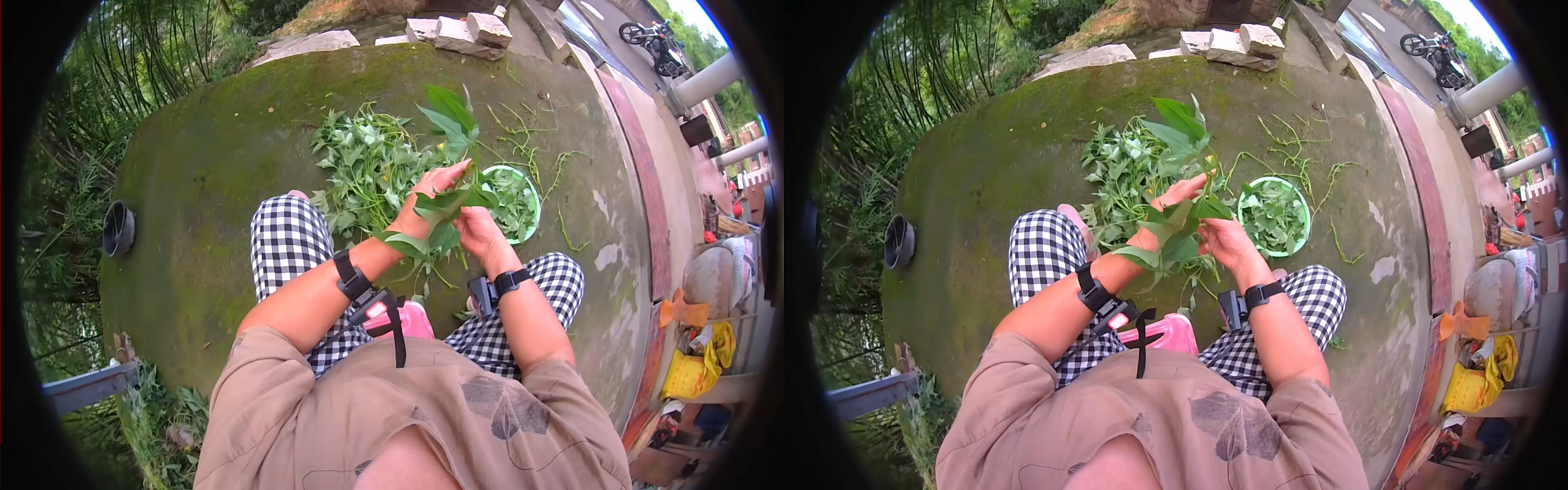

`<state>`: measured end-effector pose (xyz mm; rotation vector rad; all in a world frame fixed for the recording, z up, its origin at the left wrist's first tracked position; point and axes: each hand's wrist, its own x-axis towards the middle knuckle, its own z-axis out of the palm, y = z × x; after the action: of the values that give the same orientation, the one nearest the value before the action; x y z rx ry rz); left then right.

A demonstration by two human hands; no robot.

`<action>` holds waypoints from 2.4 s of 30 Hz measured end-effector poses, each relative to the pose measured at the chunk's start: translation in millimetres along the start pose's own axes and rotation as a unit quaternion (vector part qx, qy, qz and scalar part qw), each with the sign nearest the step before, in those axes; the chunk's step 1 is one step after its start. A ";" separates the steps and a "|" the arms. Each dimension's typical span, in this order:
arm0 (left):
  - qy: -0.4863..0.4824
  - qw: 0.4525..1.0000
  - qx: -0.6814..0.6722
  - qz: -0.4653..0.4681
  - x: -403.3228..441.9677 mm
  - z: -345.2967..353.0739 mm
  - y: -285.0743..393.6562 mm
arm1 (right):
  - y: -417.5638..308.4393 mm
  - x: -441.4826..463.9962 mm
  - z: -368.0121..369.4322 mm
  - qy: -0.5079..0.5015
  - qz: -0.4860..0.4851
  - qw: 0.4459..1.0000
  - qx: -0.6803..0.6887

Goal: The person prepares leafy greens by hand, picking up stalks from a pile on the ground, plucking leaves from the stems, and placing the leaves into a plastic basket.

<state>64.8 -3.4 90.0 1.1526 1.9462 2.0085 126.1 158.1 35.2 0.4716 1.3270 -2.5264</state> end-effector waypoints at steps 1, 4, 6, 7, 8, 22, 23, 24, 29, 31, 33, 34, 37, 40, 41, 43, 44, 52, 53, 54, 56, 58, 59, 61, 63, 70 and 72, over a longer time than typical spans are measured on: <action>-0.010 0.999 -0.010 -0.036 -1.5 0.5 -6.5 | -2.2 -2.2 2.4 0.002 -0.009 1.000 0.005; -0.015 0.992 -0.070 -0.103 -5.3 -7.6 -22.6 | -11.3 -0.3 4.3 0.053 -0.037 0.998 -0.004; 0.074 0.973 -0.096 -0.196 5.2 -30.8 -29.3 | -23.8 -9.3 -2.1 0.125 -0.099 0.986 -0.054; 0.138 0.959 -0.086 -0.232 10.4 -55.3 -34.6 | -32.0 -13.1 -7.1 0.167 -0.105 0.977 -0.087; 0.226 0.928 -0.090 -0.284 19.1 -75.7 -11.9 | -38.0 -17.2 -8.4 0.213 -0.120 0.961 -0.130; -0.163 0.968 0.166 -0.094 53.1 -17.6 -12.0 | -92.9 -31.8 25.3 0.144 -0.165 0.729 -0.649; -0.190 0.962 0.168 -0.104 52.6 -13.6 -21.2 | -91.4 -28.9 22.7 0.136 -0.158 0.722 -0.660; -0.194 0.960 0.154 -0.128 51.2 -12.7 -26.5 | -88.1 -25.7 17.2 0.131 -0.157 0.720 -0.663; -0.261 0.937 0.173 -0.153 51.1 -6.7 -45.6 | -84.4 -16.7 -7.2 0.113 -0.125 0.719 -0.674; -0.248 0.943 0.192 -0.112 55.7 2.6 -55.3 | -89.3 -12.5 -14.6 0.110 -0.136 0.730 -0.661; -0.229 0.952 0.181 -0.092 57.5 8.6 -63.4 | -92.0 -8.6 -23.6 0.112 -0.134 0.731 -0.659; -0.226 0.955 0.175 -0.082 58.2 10.8 -67.2 | -92.2 -6.5 -27.2 0.111 -0.137 0.732 -0.658; -0.231 0.947 0.216 -0.052 55.4 16.0 -72.7 | -97.6 -6.3 -22.3 0.109 -0.102 0.725 -0.673; -0.197 0.942 0.272 -0.013 53.8 22.2 -77.0 | -95.1 -5.5 -19.6 0.116 -0.113 0.717 -0.678; -0.182 0.941 0.284 -0.006 54.3 22.8 -77.4 | -95.5 -5.3 -18.4 0.125 -0.118 0.721 -0.671; -0.131 0.967 0.212 -0.052 57.5 23.0 -75.8 | -94.3 -2.8 -17.5 0.145 -0.139 0.721 -0.664; -0.111 0.973 0.182 -0.084 58.2 23.2 -72.6 | -92.2 -2.8 -17.0 0.158 -0.154 0.716 -0.662; 0.067 0.929 -0.109 -0.348 68.4 25.4 -75.2 | -81.0 -2.2 -22.9 0.187 -0.175 0.733 -0.630; 0.093 0.920 -0.126 -0.359 72.7 22.7 -75.3 | -79.7 -3.4 -24.6 0.190 -0.173 0.735 -0.628; 0.117 0.918 -0.151 -0.348 76.7 19.7 -76.2 | -79.1 -3.4 -27.4 0.192 -0.171 0.737 -0.625; 0.150 0.915 -0.158 -0.340 85.6 9.2 -78.7 | -77.6 -3.8 -35.8 0.191 -0.159 0.759 -0.602; 0.151 0.916 -0.149 -0.342 91.4 2.1 -78.3 | -75.2 -3.9 -45.5 0.209 -0.133 0.773 -0.584; 0.193 0.914 -0.142 -0.328 99.2 -10.2 -78.3 | -73.7 -3.4 -50.0 0.227 -0.115 0.775 -0.578; 0.223 0.910 -0.145 -0.318 108.7 -25.2 -77.8 | -67.9 -1.7 -63.5 0.263 -0.076 0.778 -0.565; 0.256 0.903 -0.167 -0.301 117.3 -39.6 -75.6 | -57.1 0.2 -80.7 0.303 -0.090 0.769 -0.555; 0.278 0.877 -0.279 -0.276 133.6 -84.4 -64.8 | -44.0 8.9 -112.7 0.421 0.105 0.812 -0.389; 0.250 0.878 -0.298 -0.280 131.8 -87.9 -66.7 | -45.8 4.7 -103.6 0.381 0.042 0.898 -0.219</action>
<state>-106.3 11.4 96.9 -0.0816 1.3686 2.3959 122.5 269.2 12.4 1.4578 1.9933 -1.9090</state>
